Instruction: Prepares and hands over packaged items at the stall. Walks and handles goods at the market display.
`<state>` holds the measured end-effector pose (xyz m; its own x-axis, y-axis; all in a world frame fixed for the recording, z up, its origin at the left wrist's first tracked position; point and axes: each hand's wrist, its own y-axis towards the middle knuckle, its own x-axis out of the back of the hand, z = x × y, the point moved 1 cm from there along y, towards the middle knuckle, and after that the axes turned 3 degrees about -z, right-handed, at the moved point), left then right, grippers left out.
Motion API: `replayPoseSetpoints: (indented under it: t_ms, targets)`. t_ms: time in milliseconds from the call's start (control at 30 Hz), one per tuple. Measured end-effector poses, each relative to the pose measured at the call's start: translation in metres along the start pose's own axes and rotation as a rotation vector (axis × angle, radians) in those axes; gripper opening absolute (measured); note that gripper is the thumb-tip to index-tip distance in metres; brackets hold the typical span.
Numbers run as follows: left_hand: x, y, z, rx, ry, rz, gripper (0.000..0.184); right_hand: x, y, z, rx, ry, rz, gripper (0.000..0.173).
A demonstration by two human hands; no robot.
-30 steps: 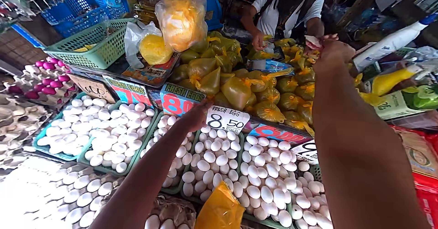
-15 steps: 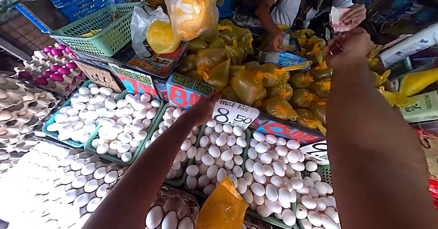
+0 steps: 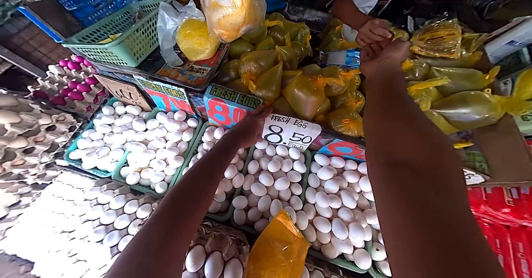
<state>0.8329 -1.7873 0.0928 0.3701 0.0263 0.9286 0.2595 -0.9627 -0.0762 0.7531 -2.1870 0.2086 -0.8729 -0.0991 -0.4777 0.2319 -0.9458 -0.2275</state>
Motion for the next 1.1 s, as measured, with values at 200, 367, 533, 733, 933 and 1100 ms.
replayPoseSetpoints:
  t_ms: [200, 367, 533, 733, 933, 1100]
  targets:
    - [-0.006, 0.004, 0.004, -0.006, -0.003, 0.026, 0.023, 0.021, 0.012, -0.006, 0.033, 0.088, -0.029, 0.054]
    - [-0.006, 0.005, 0.006, -0.001, 0.008, 0.040, 0.023, 0.036, 0.012, 0.002, 0.035, 0.141, 0.002, 0.043]
    - [-0.009, 0.008, 0.007, -0.035, 0.004, 0.004, 0.022, 0.044, 0.007, 0.012, 0.011, 0.097, -0.016, 0.037]
    - [-0.011, 0.015, 0.012, -0.080, 0.015, -0.004, 0.021, 0.060, -0.051, 0.033, -0.035, -0.142, 0.165, 0.043]
    - [-0.004, 0.008, 0.000, -0.173, -0.079, -0.045, 0.024, 0.174, -0.195, 0.087, 0.104, -0.793, 0.371, 0.047]
    - [-0.001, 0.005, -0.009, -0.119, -0.099, 0.013, 0.051, 0.326, -0.335, 0.155, 0.239, -0.828, -0.065, 0.013]
